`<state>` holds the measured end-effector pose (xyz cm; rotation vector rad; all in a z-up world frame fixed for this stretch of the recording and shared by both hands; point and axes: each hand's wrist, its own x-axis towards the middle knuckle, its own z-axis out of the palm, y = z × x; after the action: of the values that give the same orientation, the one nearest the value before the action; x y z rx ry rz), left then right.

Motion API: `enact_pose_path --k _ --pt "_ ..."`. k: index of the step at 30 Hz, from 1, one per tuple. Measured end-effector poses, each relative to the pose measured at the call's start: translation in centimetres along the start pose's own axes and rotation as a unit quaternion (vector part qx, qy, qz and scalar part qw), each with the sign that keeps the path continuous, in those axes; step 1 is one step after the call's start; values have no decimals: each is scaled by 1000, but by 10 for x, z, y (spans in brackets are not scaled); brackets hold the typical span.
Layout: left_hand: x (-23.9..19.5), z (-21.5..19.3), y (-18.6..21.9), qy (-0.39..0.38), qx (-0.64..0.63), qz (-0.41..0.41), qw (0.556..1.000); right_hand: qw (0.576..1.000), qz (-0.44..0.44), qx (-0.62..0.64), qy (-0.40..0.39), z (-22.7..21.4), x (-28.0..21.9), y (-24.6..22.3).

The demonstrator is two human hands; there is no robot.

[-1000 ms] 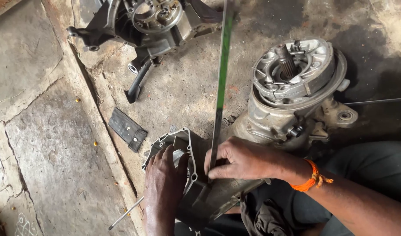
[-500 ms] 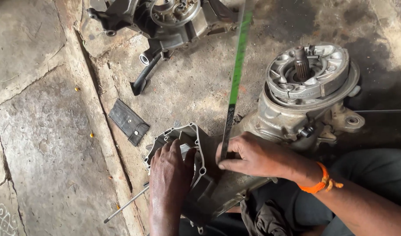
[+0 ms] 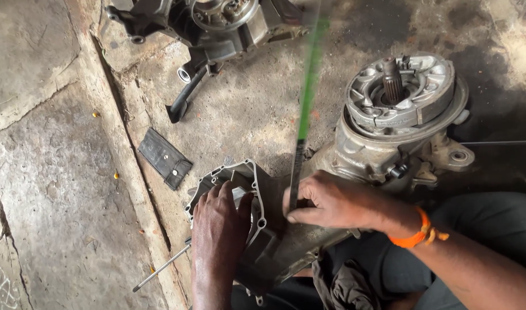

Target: The person sits on the floor holding a motorcycle engine crankcase between their legs and files its edge with a flat file, repeatedly stroking the metal surface while steadying the casing with the other hand.

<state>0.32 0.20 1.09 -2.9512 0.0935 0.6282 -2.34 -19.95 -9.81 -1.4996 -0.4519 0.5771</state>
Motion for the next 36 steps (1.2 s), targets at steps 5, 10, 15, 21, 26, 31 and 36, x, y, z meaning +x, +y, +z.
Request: enact_pose_path --k 5,10,15,21,26,31,36 --pt "1 1 0 7 -8 1 1000 999 -30 -5 -14 3 -1 5" --pt "0 6 -4 9 -8 5 1000 979 143 0 -148 2 1 6" --pt "1 1 2 -13 5 -9 1000 999 -3 21 29 16 3 37" --pt "1 4 1 -5 -4 -8 1000 971 197 -134 8 20 2 31" --pt "2 5 0 -1 1 0 1000 996 13 86 28 10 4 9" --pt "1 5 -1 -5 -7 -4 1000 985 158 27 -63 6 5 2" --pt "0 -7 7 -43 -3 -39 998 979 69 184 54 21 10 23"
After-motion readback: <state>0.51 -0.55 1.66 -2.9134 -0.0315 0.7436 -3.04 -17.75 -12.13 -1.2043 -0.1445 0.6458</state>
